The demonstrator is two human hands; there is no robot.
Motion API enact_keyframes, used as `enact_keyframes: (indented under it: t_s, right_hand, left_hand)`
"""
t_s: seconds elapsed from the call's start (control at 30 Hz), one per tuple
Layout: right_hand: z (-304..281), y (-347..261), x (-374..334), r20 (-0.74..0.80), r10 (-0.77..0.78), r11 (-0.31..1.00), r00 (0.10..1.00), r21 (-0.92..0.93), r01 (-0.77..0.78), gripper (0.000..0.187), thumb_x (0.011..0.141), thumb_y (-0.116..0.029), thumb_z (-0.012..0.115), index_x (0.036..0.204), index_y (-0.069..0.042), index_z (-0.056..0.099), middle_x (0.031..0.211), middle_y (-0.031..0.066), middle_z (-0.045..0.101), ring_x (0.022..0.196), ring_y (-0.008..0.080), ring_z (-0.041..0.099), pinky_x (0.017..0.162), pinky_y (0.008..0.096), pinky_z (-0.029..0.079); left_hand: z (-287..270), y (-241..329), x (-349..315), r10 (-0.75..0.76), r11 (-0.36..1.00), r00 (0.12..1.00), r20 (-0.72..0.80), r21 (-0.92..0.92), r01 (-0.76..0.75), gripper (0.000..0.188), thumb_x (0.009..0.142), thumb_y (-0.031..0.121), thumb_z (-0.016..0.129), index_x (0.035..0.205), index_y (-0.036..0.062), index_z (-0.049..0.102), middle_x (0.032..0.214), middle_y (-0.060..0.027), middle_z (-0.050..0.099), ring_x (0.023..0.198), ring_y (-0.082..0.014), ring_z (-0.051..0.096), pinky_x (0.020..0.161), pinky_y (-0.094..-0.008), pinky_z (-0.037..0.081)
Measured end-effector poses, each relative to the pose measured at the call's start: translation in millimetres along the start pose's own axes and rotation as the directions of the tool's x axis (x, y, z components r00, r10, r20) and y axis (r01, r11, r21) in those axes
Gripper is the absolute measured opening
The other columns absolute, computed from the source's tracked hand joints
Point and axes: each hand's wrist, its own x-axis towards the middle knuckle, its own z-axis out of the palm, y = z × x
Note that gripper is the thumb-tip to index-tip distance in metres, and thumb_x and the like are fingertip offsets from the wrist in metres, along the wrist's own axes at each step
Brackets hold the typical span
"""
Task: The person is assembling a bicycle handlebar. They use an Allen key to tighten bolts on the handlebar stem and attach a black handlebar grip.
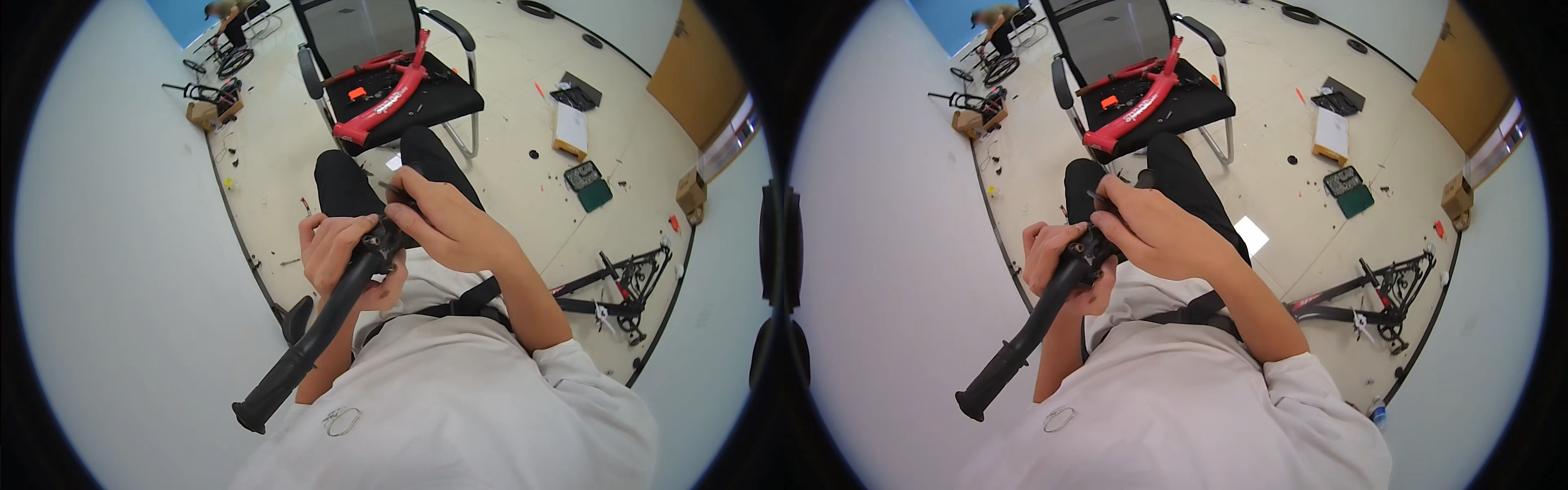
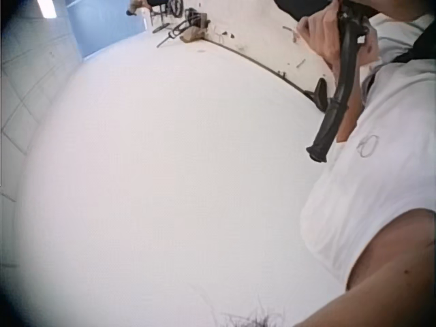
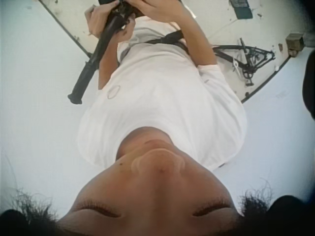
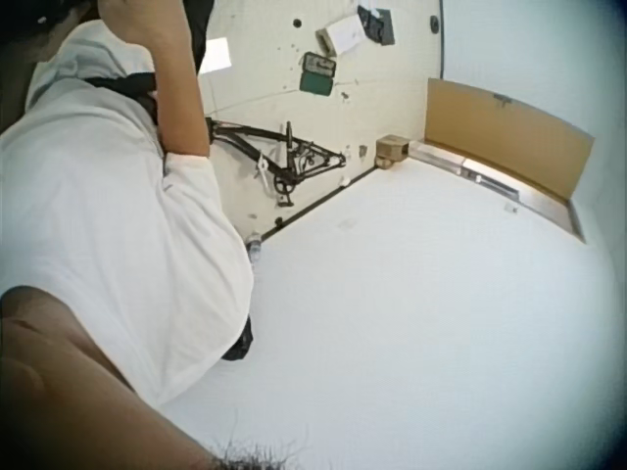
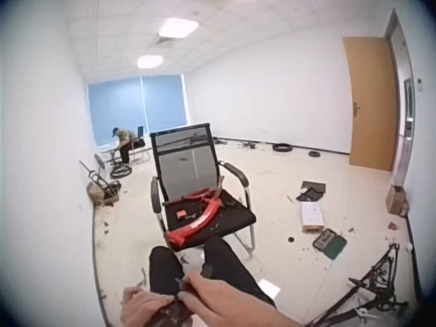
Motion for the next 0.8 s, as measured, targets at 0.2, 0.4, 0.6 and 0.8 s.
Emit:
enact_keyframes:
  t_s: [0.2, 0.4, 0.6, 0.8]
  right_hand:
    - [11.1, 11.4, 2.3, -0.130, -0.112, 0.991, 0.985, -0.091, 0.101, 0.020, 0.097, -0.015, 0.056, 0.088, 0.002, 0.051, 0.067, 0.0199, 0.055, 0.062, 0.0389, 0.055, 0.056, 0.0404, 0.043]
    - [-1.9, 44.5, 9.5, -0.085, 0.268, 0.635, 0.960, 0.765, -0.109, 0.010, 0.095, -0.012, 0.046, 0.099, -0.004, 0.050, 0.071, -0.0009, 0.043, 0.051, 0.0099, 0.036, 0.047, 0.0258, 0.031]
    - [-19.4, 72.6, 8.1, 0.112, 0.337, 0.133, 0.935, 0.977, -0.165, 0.024, 0.098, -0.031, 0.049, 0.084, -0.012, 0.045, 0.066, -0.0024, 0.033, 0.048, 0.0064, 0.023, 0.042, 0.0238, 0.018]
    - [-3.0, 32.6, 6.6, 0.029, 0.373, 0.519, 0.927, 0.822, -0.235, 0.025, 0.094, -0.015, 0.064, 0.076, -0.011, 0.048, 0.057, -0.0069, 0.032, 0.044, 0.0027, 0.025, 0.040, 0.0248, 0.015]
  left_hand:
    - [-0.9, -0.7, 13.9, -0.004, 1.000, 0.997, 0.082, 0.009, 0.004, 0.038, 0.055, 0.010, 0.072, 0.091, 0.0027, 0.064, 0.076, -0.0076, 0.066, 0.063, -0.0242, 0.060, 0.076, -0.0348, 0.043]
    - [-8.4, -8.6, 19.6, -0.083, 0.992, 0.985, 0.151, 0.108, 0.067, 0.037, 0.058, 0.011, 0.076, 0.092, 0.0005, 0.064, 0.078, -0.0083, 0.067, 0.063, -0.0243, 0.059, 0.078, -0.0343, 0.044]
    - [2.8, -6.0, 22.1, -0.145, 0.989, 0.980, 0.135, 0.039, 0.141, 0.036, 0.054, 0.014, 0.076, 0.088, 0.0051, 0.069, 0.073, -0.0036, 0.064, 0.065, -0.0236, 0.061, 0.073, -0.0326, 0.045]
    - [1.1, -10.2, 6.0, -0.106, 0.993, 0.992, 0.065, -0.046, 0.109, 0.035, 0.052, 0.017, 0.071, 0.084, 0.0042, 0.066, 0.068, -0.0039, 0.061, 0.060, -0.0241, 0.060, 0.071, -0.0338, 0.043]
